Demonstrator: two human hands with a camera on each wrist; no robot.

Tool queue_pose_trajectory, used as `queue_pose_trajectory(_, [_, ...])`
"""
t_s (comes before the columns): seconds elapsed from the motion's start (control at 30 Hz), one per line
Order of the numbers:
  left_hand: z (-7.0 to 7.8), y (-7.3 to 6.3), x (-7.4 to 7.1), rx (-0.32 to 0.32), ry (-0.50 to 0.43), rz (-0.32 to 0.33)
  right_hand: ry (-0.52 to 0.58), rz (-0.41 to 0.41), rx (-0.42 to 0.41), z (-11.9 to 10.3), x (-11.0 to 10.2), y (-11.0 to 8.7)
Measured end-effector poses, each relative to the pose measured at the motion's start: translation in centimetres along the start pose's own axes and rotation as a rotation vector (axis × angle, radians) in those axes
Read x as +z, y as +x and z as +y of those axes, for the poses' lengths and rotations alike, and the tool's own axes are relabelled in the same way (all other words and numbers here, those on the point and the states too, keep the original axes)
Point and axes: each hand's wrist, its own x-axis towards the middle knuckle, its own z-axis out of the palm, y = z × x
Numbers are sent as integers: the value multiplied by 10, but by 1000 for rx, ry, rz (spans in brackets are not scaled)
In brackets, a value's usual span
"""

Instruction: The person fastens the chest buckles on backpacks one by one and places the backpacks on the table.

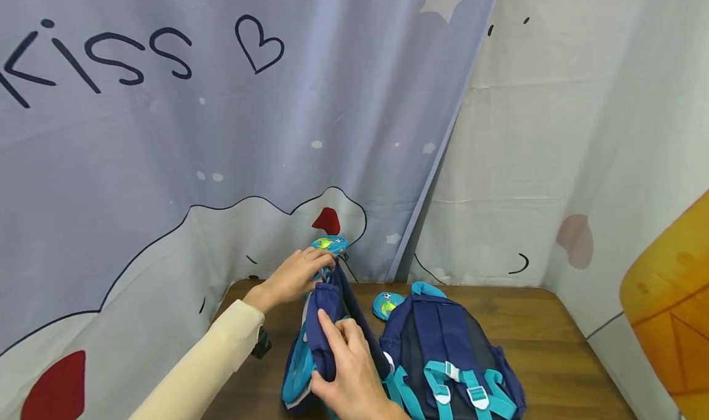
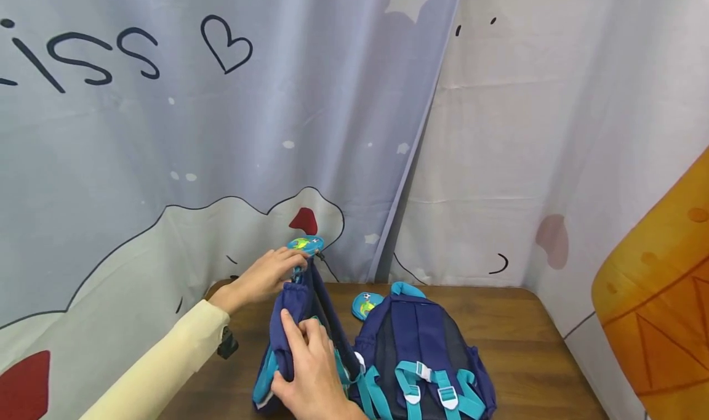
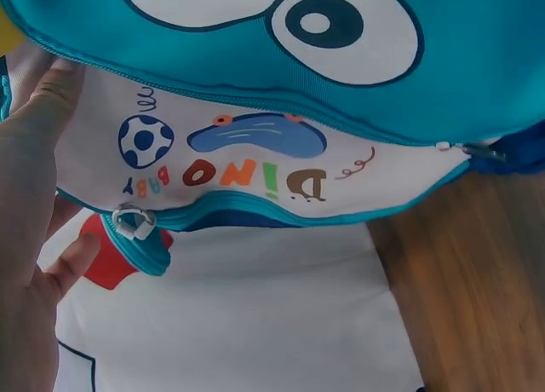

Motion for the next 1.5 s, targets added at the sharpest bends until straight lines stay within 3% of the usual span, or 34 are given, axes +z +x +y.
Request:
queue_pose_trajectory(0.23, [-6, -4, -5, 15, 11, 51, -48, 39, -64, -6, 2, 7])
queue_pose_trajectory(0.5, [-10, -11, -12, 38, 15, 44, -94, 98, -159, -13, 7, 13])
queue_pose_trajectory(0.9, [-27, -37, -17, 76, 68, 39, -54, 90, -244, -23, 36, 14])
queue_pose_trajectory(1.03, [-33, -45, -24, 96, 110, 23, -25, 68, -235, -26, 47, 12])
queue_pose_trajectory(1.27, [-42, -48, -35, 198, 276, -7, -5, 81, -246, -26, 67, 7])
queue_pose_trajectory(1.4, [-49, -49, -34, 306, 446, -13, -4, 71, -269, -23, 81, 3])
queue_pose_trajectory(1.5, [-56, -54, -31, 412, 580, -26, 18, 7, -270, -22, 89, 0])
